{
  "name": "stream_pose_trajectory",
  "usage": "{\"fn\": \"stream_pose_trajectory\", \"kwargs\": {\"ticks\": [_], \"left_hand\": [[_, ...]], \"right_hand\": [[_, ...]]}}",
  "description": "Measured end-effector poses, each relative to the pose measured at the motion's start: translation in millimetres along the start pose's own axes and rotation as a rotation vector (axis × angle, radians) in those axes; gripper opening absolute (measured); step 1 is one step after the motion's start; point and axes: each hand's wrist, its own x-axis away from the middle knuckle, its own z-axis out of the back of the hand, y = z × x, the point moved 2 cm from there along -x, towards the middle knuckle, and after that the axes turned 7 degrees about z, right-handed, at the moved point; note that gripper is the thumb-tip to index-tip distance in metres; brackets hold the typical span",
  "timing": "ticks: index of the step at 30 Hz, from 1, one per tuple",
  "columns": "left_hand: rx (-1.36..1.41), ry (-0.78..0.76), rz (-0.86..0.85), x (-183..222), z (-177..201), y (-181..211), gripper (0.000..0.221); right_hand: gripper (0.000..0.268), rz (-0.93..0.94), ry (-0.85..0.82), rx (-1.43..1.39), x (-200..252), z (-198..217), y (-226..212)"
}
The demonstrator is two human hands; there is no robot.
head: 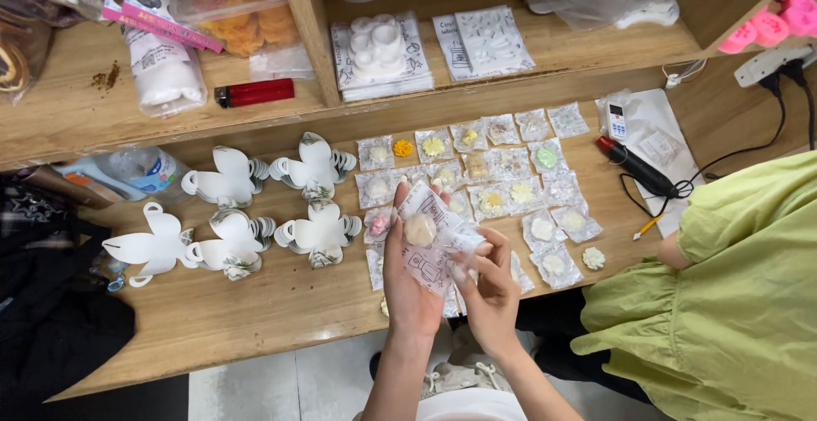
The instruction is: The person places small floral-shaped wax melts into individual plastic bags and organizes them on a table and a shelf.
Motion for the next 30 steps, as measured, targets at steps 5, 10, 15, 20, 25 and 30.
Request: {"fn": "stream_pose_trajectory", "kwargs": {"ticks": [5,10,15,20,25,30], "left_hand": [[-0.079,0.03,0.117,3.0,20.0,0.2,0.051],[-0.093,0.302,0.048,6.3,78.2,-3.6,0.05],[-0.065,0.413,0.14,30.5,129.2,-13.4,0.053],[-0.125,0.439,0.09,34.4,130.6,-16.6,0.053],[-0.106,0.476,0.055,34.2,149.2,-20.6,0.049],[-0.096,0.46,0.041,28.8,153.4,-7.1,0.045]], "right_hand": [[0.034,-0.08,-0.123,0.123,-15.4,4.3,-14.4],[0.031,-0.045,0.018,0.237,37.5,1.0,33.9],[0.03,-0.151,-0.137,0.193,55.1,-3.6,43.5],[0.043,-0.424,-0.166,-0.115,55.8,-6.3,43.5],[0.044,-0.421,-0.136,-0.103,65.0,14.2,64.6],[0.036,-0.212,-0.172,0.482,82.7,104.5,143.3]]}}
